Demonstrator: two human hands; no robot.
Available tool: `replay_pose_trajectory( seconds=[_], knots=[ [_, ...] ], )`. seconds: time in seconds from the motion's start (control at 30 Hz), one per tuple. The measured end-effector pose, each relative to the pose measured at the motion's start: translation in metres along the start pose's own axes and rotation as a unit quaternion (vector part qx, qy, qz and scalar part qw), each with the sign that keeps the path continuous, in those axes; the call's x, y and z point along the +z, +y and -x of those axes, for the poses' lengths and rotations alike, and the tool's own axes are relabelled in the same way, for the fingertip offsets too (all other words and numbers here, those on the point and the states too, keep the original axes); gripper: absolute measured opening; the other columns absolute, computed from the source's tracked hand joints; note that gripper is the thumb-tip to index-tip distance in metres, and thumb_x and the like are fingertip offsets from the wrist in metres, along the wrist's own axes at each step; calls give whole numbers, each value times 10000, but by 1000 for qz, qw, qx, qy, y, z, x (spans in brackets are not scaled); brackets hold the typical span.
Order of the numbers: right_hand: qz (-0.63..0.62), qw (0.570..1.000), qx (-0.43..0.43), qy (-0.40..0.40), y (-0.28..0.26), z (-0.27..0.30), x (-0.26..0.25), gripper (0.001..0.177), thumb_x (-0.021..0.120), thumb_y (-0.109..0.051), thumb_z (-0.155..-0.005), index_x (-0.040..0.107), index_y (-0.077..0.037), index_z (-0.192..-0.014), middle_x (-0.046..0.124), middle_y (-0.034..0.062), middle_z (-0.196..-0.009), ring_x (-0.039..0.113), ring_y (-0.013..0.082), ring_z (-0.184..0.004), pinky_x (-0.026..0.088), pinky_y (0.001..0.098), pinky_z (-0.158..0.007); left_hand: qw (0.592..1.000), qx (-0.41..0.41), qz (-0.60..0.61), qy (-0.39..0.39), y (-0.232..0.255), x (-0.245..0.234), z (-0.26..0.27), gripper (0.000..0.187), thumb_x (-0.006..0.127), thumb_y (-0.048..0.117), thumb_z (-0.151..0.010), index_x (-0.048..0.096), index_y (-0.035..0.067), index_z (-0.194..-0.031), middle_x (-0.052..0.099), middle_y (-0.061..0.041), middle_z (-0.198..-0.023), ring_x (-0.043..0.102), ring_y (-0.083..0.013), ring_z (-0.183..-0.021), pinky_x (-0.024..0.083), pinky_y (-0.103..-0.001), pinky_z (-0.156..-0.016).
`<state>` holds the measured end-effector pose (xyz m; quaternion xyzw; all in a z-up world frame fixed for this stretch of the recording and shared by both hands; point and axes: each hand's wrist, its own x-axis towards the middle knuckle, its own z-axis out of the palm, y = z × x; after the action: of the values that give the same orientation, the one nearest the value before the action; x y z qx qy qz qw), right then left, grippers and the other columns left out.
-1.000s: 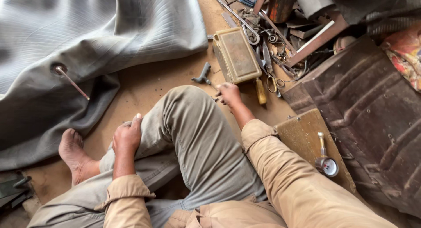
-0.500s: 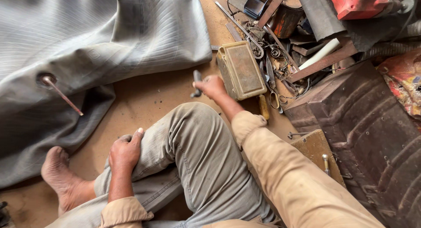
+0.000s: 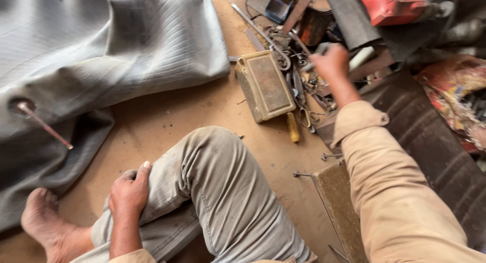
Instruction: The person manipulates a rubber inner tube, using pliers and a wrench to work on a valve stem while sitting on the floor.
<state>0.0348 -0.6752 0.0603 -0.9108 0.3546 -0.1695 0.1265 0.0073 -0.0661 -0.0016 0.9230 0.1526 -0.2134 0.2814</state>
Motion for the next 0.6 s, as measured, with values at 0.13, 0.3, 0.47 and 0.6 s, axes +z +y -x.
replay_pose_trajectory(
  seconds=[0.13, 0.3, 0.47, 0.6],
  knots=[
    [-100, 992, -54, 50, 25, -13, 11, 271, 810, -150, -840, 674, -40, -1048, 795, 100, -903, 769, 277, -864, 567, 428, -808, 1000, 1, 2, 4, 2, 0, -1, 610, 601, 644, -916, 794, 109, -1136, 739, -224, -1140, 666, -392, -1143, 482, -478, -1009],
    [-199, 952, -172, -156, -49, 78, 41, 182, 736, -117, -877, 800, -105, -1046, 768, 121, -1000, 725, 231, -893, 591, 366, -811, 1000, 2, -4, 6, 3, 0, -1, 605, 614, 640, -917, 799, 97, -1108, 743, -226, -1119, 679, -388, -1118, 492, -476, -995],
    [106, 838, -276, -458, -122, 190, 82, 521, 725, -390, -879, 598, -186, -1341, 712, 69, -1186, 668, 266, -1082, 521, 431, -915, 1000, -3, 10, 12, 6, -2, 1, 602, 612, 639, -908, 798, 102, -1107, 748, -213, -1112, 685, -372, -1107, 491, -469, -996],
    [78, 831, -323, -445, -116, 223, 93, 329, 598, -409, -987, 728, -163, -1162, 711, 140, -1201, 664, 323, -1130, 530, 446, -923, 1000, -6, 4, 20, 3, 1, 3, 607, 605, 648, -911, 795, 111, -1121, 746, -201, -1132, 673, -367, -1129, 477, -475, -1011]
  ],
)
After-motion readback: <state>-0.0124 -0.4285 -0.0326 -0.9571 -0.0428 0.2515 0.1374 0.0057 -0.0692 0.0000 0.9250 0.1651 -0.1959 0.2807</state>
